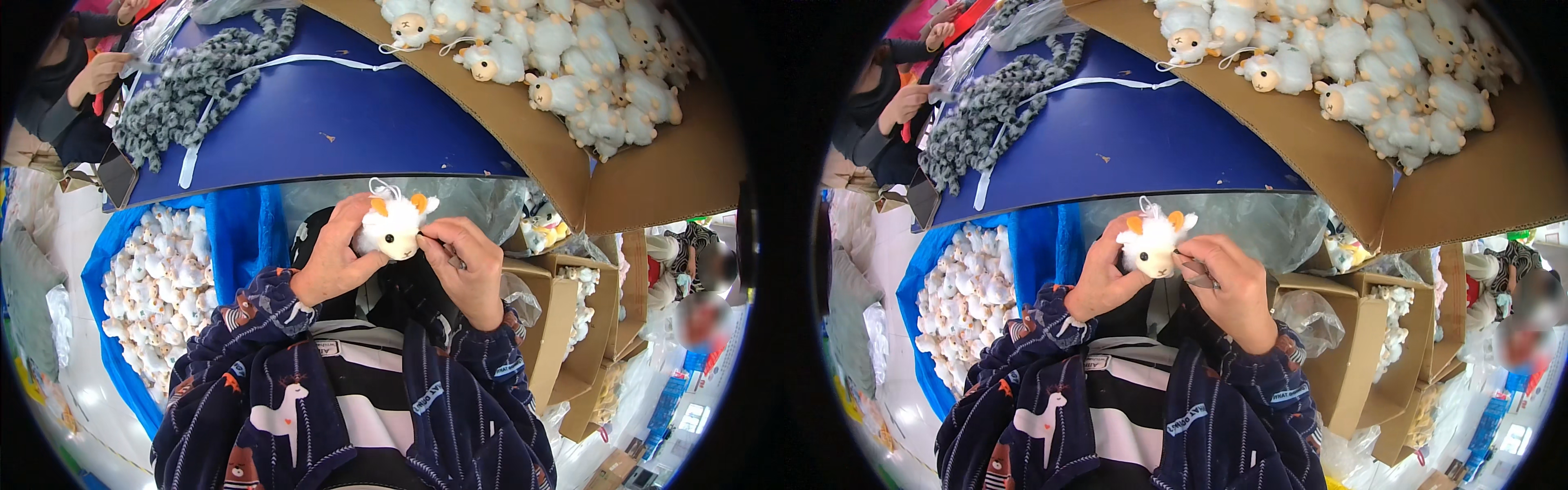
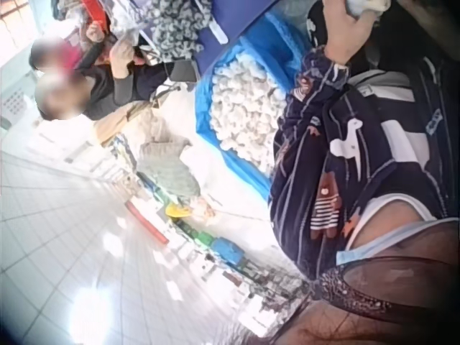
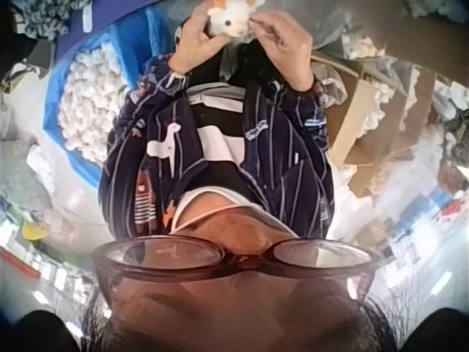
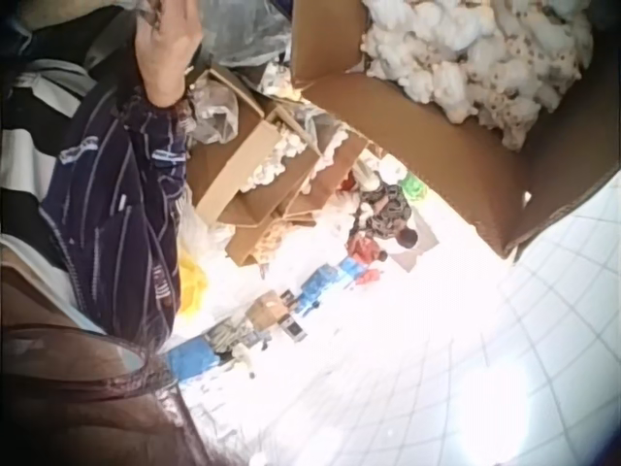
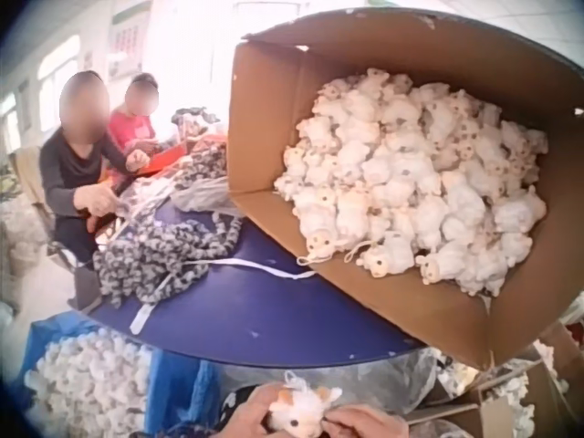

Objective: The person sits on the floor and repeatedly picks up small white plush toys from a nearby box. Using small scissors, the person trims loose threads or fibers from the toys' faces and bodies, then places the finished items back into the box.

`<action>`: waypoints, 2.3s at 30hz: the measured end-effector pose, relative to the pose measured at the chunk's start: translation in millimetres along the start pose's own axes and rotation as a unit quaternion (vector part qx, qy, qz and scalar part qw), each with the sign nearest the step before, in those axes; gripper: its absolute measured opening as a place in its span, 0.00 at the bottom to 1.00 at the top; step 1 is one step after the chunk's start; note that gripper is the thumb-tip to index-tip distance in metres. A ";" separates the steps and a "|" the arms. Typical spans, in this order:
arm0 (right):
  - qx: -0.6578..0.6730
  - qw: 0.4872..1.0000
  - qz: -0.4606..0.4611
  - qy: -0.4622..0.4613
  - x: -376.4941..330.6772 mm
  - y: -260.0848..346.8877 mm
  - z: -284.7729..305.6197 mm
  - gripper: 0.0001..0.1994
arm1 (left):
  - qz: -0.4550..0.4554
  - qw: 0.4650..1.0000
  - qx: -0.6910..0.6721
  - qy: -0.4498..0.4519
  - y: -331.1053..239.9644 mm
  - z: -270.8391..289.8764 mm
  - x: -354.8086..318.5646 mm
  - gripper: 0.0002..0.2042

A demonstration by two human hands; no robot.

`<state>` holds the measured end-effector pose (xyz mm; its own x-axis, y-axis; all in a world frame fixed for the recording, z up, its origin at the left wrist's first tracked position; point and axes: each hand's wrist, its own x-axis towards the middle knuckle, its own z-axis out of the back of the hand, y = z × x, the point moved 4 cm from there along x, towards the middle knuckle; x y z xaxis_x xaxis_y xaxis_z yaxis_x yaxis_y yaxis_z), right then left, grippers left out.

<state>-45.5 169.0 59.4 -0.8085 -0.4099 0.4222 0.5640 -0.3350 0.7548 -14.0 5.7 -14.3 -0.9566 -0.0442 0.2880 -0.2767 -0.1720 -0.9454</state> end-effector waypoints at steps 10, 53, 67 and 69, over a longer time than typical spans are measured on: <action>0.021 0.999 -0.027 0.016 -1.0 -8.4 1.4 0.06 | 0.000 1.000 0.014 0.014 1.8 1.1 0.5 0.27; 0.200 0.956 -0.215 0.007 -20.5 -21.2 -20.5 0.07 | 0.020 0.999 -0.001 0.039 0.8 1.0 4.2 0.23; 0.270 0.937 -0.221 0.032 -24.2 -19.8 -37.7 0.05 | 0.127 0.947 -0.288 0.066 -13.5 4.1 8.1 0.25; 0.303 0.916 -0.261 0.036 -25.6 -18.4 -42.5 0.04 | 0.173 0.940 -0.289 0.053 -8.4 5.7 3.6 0.24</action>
<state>-28.0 149.6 13.4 -0.9161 -0.3900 -0.0928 -0.1101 0.0222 0.9937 -14.6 1.4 -4.5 -0.9938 0.1039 -0.0399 0.0784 0.3990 -0.9136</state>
